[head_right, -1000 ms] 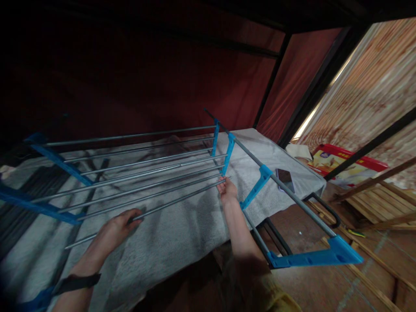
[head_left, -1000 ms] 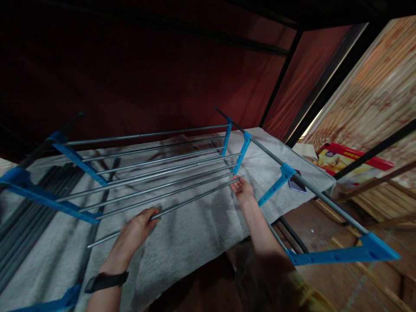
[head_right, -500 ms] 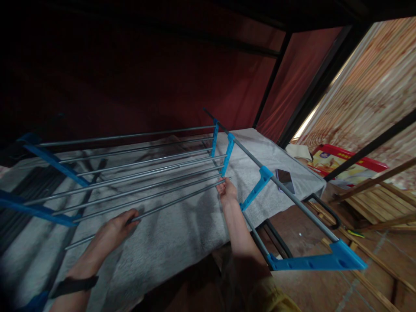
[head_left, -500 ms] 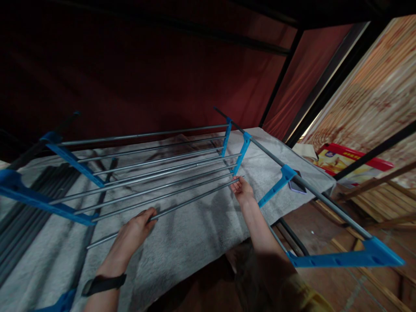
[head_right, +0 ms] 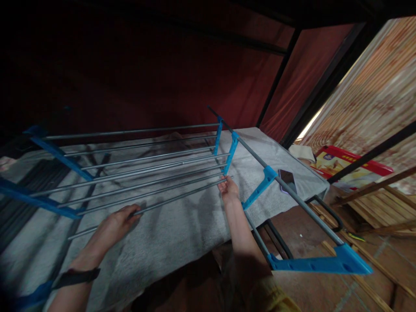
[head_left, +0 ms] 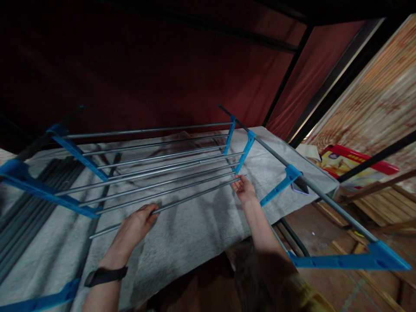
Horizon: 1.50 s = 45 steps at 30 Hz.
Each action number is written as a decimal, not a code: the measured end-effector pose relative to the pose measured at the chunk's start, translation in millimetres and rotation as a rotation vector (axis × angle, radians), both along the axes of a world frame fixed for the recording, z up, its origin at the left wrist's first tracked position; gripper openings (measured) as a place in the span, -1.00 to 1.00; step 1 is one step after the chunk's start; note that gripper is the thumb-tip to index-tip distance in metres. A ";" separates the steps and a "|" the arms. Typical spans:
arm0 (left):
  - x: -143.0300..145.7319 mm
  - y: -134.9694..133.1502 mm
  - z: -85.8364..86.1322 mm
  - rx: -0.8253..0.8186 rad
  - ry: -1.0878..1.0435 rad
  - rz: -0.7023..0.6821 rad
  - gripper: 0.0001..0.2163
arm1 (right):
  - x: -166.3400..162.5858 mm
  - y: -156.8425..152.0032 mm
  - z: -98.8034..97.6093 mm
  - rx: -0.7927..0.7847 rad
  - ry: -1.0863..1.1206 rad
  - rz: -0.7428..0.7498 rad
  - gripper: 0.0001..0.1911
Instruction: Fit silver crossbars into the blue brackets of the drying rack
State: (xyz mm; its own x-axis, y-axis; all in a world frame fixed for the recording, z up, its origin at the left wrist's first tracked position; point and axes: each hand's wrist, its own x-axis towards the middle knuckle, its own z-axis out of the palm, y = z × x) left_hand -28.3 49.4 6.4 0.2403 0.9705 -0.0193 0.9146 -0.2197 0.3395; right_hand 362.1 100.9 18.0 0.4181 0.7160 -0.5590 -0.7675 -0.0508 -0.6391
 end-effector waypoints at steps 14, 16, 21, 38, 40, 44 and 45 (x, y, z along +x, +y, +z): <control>5.4 -3.8 7.2 0.030 0.036 0.019 -0.69 | 0.2 0.4 2.6 -0.054 -0.023 0.005 -0.76; 7.6 -5.2 9.2 0.023 0.047 0.016 -0.71 | 0.8 -0.1 2.4 -0.052 -0.035 0.006 -0.77; 14.0 -8.5 12.8 0.009 0.113 0.009 -0.76 | 4.5 0.5 -1.4 -0.047 -0.054 0.015 -0.78; 33.7 -17.2 29.6 0.041 0.239 0.018 -0.72 | 11.3 4.7 -8.5 -0.079 -0.072 0.115 -0.79; 33.8 -16.8 28.4 0.041 0.254 0.012 -0.70 | 8.9 4.0 -6.8 -0.103 -0.066 0.137 -0.78; 34.1 -15.6 23.1 0.055 0.265 0.007 -0.69 | 5.6 3.2 -6.0 -0.099 -0.085 0.138 -0.77; 34.4 -15.3 21.6 0.058 0.261 0.010 -0.69 | 5.3 3.1 -6.2 -0.095 -0.094 0.135 -0.78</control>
